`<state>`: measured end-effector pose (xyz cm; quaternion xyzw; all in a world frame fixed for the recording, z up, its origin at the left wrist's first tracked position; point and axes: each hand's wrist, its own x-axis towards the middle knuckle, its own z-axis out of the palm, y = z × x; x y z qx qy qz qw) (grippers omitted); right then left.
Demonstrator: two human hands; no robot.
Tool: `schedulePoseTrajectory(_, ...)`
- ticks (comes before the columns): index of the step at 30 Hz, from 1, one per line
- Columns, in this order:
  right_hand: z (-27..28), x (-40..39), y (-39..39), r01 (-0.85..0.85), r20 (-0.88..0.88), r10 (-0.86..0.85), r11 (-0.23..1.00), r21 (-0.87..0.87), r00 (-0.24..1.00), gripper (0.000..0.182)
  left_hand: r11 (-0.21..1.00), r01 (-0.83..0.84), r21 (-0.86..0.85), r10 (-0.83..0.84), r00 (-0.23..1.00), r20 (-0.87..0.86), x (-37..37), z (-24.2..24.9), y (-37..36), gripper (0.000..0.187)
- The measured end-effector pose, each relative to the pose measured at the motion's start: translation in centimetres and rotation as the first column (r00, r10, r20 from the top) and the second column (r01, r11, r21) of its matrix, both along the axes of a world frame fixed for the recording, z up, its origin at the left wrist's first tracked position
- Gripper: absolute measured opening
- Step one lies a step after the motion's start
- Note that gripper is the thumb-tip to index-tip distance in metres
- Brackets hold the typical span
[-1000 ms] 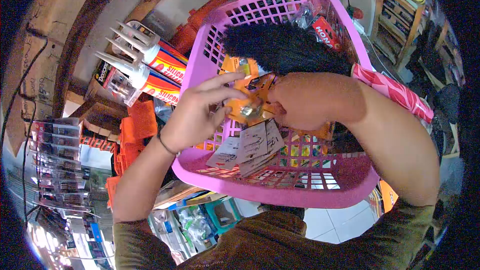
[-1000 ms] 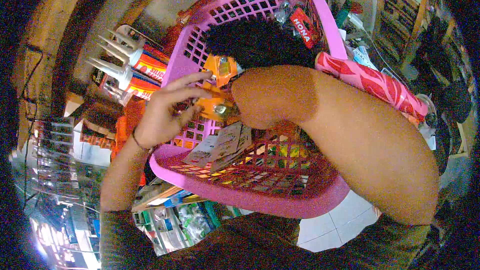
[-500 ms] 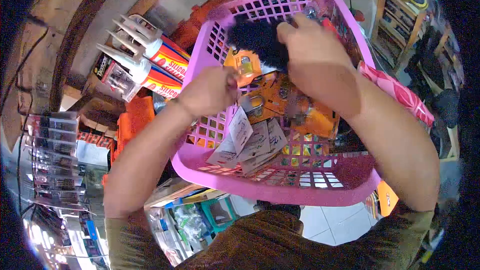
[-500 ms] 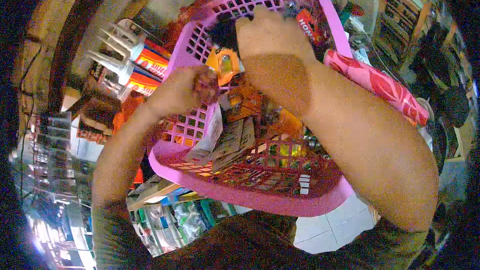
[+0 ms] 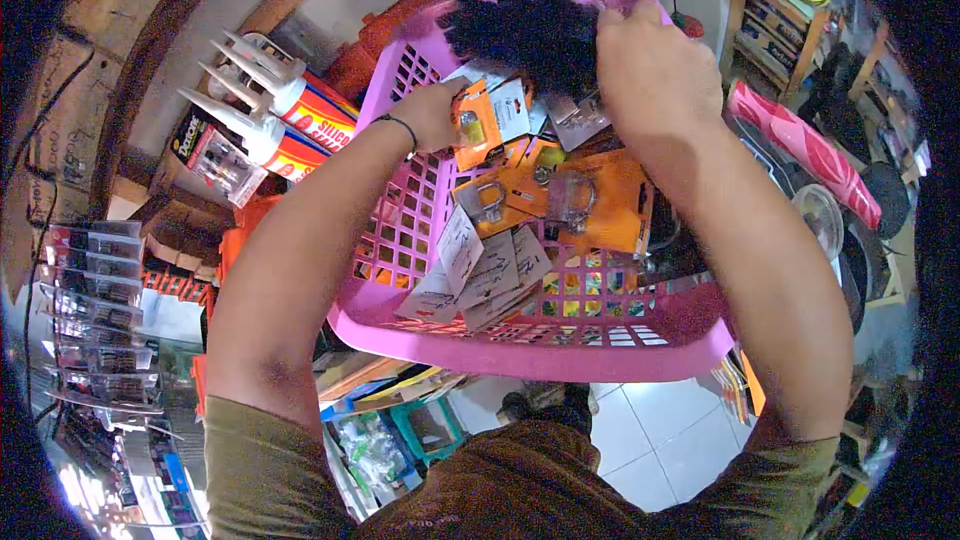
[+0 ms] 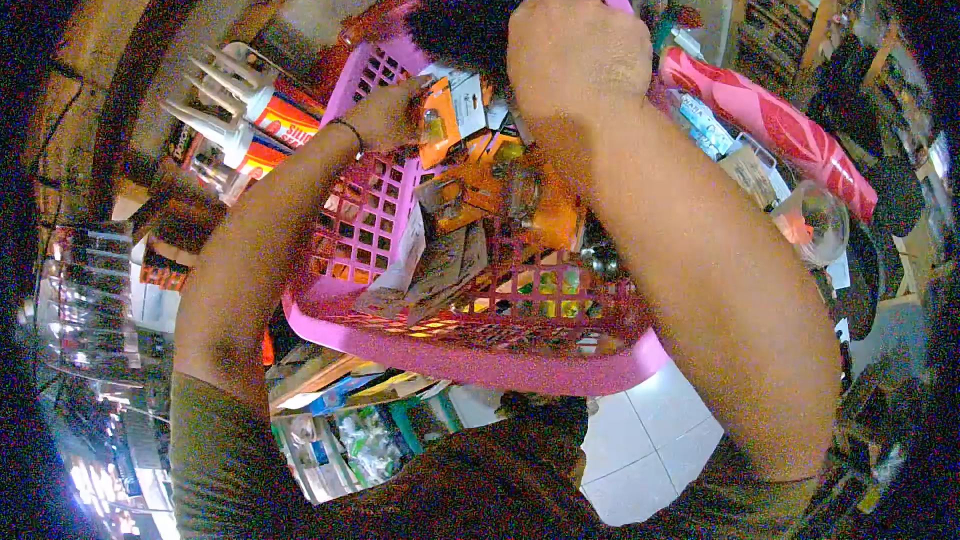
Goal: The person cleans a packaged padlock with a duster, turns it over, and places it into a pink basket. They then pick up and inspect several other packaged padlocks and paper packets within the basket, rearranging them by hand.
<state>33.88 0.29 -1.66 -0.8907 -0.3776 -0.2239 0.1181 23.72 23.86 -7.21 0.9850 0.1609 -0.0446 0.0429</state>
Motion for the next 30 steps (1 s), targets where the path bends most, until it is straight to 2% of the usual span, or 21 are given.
schedulePoseTrajectory(1,0.0,0.0,-0.1,0.005,0.004,-0.005,1.0,0.0,1.0,0.02,0.995,0.006,-0.1,-0.006,1.0,0.002,0.1,0.1,0.0,0.06)
schedulePoseTrajectory(2,0.1,0.0,-0.1,0.006,-0.011,-0.005,1.0,0.009,1.0,0.02,0.995,0.012,-0.1,-0.011,1.0,0.006,0.0,0.2,0.0,0.06)
schedulePoseTrajectory(4,0.2,0.1,-0.2,0.009,-0.02,-0.008,1.0,0.016,1.0,0.02,0.988,0.072,0.139,-0.075,0.997,0.023,-0.6,0.7,-0.7,0.062)
schedulePoseTrajectory(5,0.2,0.2,-0.3,-0.004,-0.035,0.005,1.0,0.016,0.999,0.021,0.988,0.073,0.138,-0.077,0.997,0.028,-0.6,1.0,-1.0,0.062)
schedulePoseTrajectory(7,0.3,0.2,-0.3,-0.02,-0.051,0.02,1.0,0.013,0.999,0.021,0.989,-0.046,0.143,0.039,0.998,0.051,-0.8,1.9,-1.8,0.061)
schedulePoseTrajectory(8,0.4,0.2,-0.3,-0.013,-0.057,0.013,1.0,0.003,0.998,0.021,0.996,0.044,0.081,-0.048,0.997,0.055,-1.1,2.6,-1.9,0.047)
schedulePoseTrajectory(9,0.4,0.2,-0.3,-0.006,-0.064,0.005,1.0,-0.006,0.998,0.022,0.996,0.044,0.08,-0.048,0.997,0.054,-1.3,3.1,-2.2,0.047)
schedulePoseTrajectory(11,0.4,0.2,-0.4,-0.012,-0.041,0.012,1.0,0.003,0.999,0.022,0.99,0.072,-0.12,-0.058,0.991,0.119,-1.8,3.9,-2.8,0.028)
schedulePoseTrajectory(12,0.4,0.2,-0.4,-0.02,-0.014,0.02,1.0,0.012,1.0,0.022,0.888,0.131,-0.441,-0.098,0.991,0.096,-2.3,4.4,-3.7,0.017)
schedulePoseTrajectory(13,0.4,0.2,-0.4,-0.018,-0.013,0.019,1.0,0.012,1.0,0.022,0.888,0.132,-0.441,-0.099,0.99,0.098,-2.8,4.9,-4.9,0.017)
schedulePoseTrajectory(15,0.6,0.2,-0.3,-0.012,-0.081,0.011,1.0,-0.011,0.997,0.023,0.939,0.176,-0.294,-0.16,0.984,0.079,-4.1,5.5,-7.3,0.015)
schedulePoseTrajectory(16,0.7,0.3,-0.3,-0.01,-0.079,0.009,1.0,-0.009,0.997,0.023,0.939,0.179,-0.292,-0.162,0.983,0.081,-4.7,5.5,-8.0,0.015)
schedulePoseTrajectory(18,0.7,0.4,-0.4,-0.034,-0.089,0.029,0.998,-0.058,0.996,0.022,0.881,0.464,0.098,-0.469,0.821,0.326,-5.5,5.3,-9.3,0.015)
schedulePoseTrajectory(19,0.6,0.5,-0.4,-0.029,-0.089,0.024,0.998,-0.057,0.996,0.022,0.878,0.468,0.099,-0.473,0.819,0.325,-5.8,5.4,-10.2,0.015)
schedulePoseTrajectory(21,0.5,0.5,-0.3,-0.033,-0.091,0.029,0.999,-0.037,0.995,0.022,0.938,0.342,-0.048,-0.32,0.914,0.249,-6.0,5.8,-11.7,0.013)
schedulePoseTrajectory(23,0.4,0.4,-0.2,-0.024,-0.094,0.021,0.999,-0.035,0.995,0.022,0.928,0.369,-0.053,-0.338,0.894,0.292,-5.3,4.6,-11.0,0.012)
schedulePoseTrajectory(25,0.5,0.4,-0.1,-0.02,-0.095,0.017,0.999,-0.031,0.995,0.021,0.878,0.468,-0.104,-0.385,0.818,0.428,-4.0,4.0,-10.1,0.012)
schedulePoseTrajectory(26,0.6,0.5,-0.2,-0.026,-0.107,0.021,0.999,-0.039,0.994,0.021,0.913,0.308,-0.268,-0.23,0.93,0.288,-3.1,3.9,-9.8,0.016)
schedulePoseTrajectory(27,0.7,0.5,-0.2,-0.031,-0.119,0.025,0.998,-0.046,0.993,0.021,0.914,0.307,-0.264,-0.228,0.929,0.291,-2.1,3.5,-9.4,0.016)
schedulePoseTrajectory(29,0.7,0.4,-0.2,-0.024,-0.106,0.019,0.999,-0.045,0.994,0.022,0.887,0.405,0.223,-0.457,0.841,0.289,-0.3,2.3,-8.2,0.029)
schedulePoseTrajectory(30,0.7,0.4,-0.4,-0.014,-0.096,0.01,0.999,-0.048,0.995,0.024,0.886,0.404,0.227,-0.458,0.84,0.291,0.5,1.7,-7.2,0.029)
